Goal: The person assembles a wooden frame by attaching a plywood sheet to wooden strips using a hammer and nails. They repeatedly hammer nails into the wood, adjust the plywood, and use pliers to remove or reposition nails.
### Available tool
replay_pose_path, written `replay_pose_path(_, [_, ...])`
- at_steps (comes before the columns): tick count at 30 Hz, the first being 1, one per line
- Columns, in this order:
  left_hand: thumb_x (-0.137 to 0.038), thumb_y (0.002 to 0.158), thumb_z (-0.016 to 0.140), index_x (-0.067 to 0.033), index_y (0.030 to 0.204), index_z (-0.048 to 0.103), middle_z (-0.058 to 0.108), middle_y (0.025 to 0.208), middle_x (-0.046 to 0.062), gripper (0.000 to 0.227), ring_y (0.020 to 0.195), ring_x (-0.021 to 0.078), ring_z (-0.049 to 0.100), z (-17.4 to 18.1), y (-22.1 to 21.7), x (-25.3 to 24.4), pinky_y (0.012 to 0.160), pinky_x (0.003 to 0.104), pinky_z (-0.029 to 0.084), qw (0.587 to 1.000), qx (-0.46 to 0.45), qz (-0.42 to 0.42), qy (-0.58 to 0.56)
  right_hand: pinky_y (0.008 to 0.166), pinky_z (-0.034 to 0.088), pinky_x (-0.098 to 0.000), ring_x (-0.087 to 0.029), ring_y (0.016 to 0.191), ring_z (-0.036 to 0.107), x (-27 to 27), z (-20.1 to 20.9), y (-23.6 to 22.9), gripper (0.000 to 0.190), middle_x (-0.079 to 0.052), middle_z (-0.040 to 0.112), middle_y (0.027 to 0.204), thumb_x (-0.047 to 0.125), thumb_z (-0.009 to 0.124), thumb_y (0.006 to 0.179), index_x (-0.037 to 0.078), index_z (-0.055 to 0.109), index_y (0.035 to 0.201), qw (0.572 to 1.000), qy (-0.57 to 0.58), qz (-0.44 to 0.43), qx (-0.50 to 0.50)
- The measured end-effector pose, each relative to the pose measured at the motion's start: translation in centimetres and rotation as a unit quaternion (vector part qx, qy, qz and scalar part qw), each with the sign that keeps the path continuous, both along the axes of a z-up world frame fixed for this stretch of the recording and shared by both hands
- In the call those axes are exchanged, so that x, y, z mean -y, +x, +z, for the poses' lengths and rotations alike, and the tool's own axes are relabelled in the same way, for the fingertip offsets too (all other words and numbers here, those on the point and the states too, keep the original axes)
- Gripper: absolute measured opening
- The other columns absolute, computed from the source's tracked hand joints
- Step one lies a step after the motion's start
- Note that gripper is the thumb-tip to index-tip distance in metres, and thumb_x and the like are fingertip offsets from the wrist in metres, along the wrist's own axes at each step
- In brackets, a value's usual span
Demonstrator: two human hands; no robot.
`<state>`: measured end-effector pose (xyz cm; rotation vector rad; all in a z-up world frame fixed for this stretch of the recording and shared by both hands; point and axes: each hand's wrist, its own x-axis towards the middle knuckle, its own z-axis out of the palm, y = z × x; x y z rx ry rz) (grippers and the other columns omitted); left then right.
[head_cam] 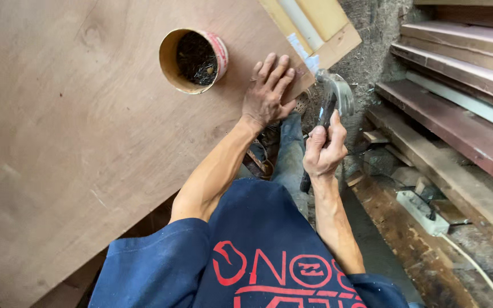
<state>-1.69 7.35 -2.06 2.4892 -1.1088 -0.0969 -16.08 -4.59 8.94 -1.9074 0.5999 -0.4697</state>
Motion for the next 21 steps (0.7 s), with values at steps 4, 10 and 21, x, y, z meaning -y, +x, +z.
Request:
replay_pose_path(4, [-0.049, 0.077, 0.085, -0.0124, 0.149, 0.058, 0.034, 0.167, 0.008, 0.085, 0.157, 0.032, 0.022, 0.9, -0.5, -0.5, 0.133, 0.046, 0.008, 1.0, -0.021, 0.008, 0.005, 0.078, 0.065, -0.0283, -0.025, 0.093, 0.075, -0.3, -1.0, 1.2, 0.027, -0.02, 0.072, 0.109, 0.017, 0.049, 0.125, 0.004, 0.041, 0.148, 0.953, -0.29, 0.09, -0.014])
replay_pose_path(10, [-0.05, 0.078, 0.082, -0.0149, 0.15, 0.053, 0.033, 0.167, 0.01, 0.085, 0.156, 0.0326, 0.022, 1.1, -0.3, 0.1, 0.131, 0.048, 0.009, 0.999, -0.038, 0.017, -0.003, 0.048, 0.047, -0.0278, -0.01, 0.047, 0.057, -0.2, -0.9, -0.1, 0.03, -0.003, 0.063, 0.064, 0.013, 0.051, 0.105, -0.001, 0.051, 0.132, 0.996, 0.025, -0.053, 0.068])
replay_pose_path(21, [-0.051, 0.074, 0.083, -0.0096, 0.138, 0.048, 0.034, 0.165, 0.009, 0.084, 0.155, 0.0321, 0.024, 0.5, -0.2, -0.1, 0.132, 0.045, 0.009, 1.0, -0.001, 0.027, 0.004, 0.044, 0.045, -0.0224, -0.01, 0.053, 0.052, -1.3, -0.1, 1.7, 0.023, -0.006, 0.058, 0.082, 0.021, 0.048, 0.114, 0.008, 0.044, 0.132, 0.983, -0.033, 0.001, 0.182])
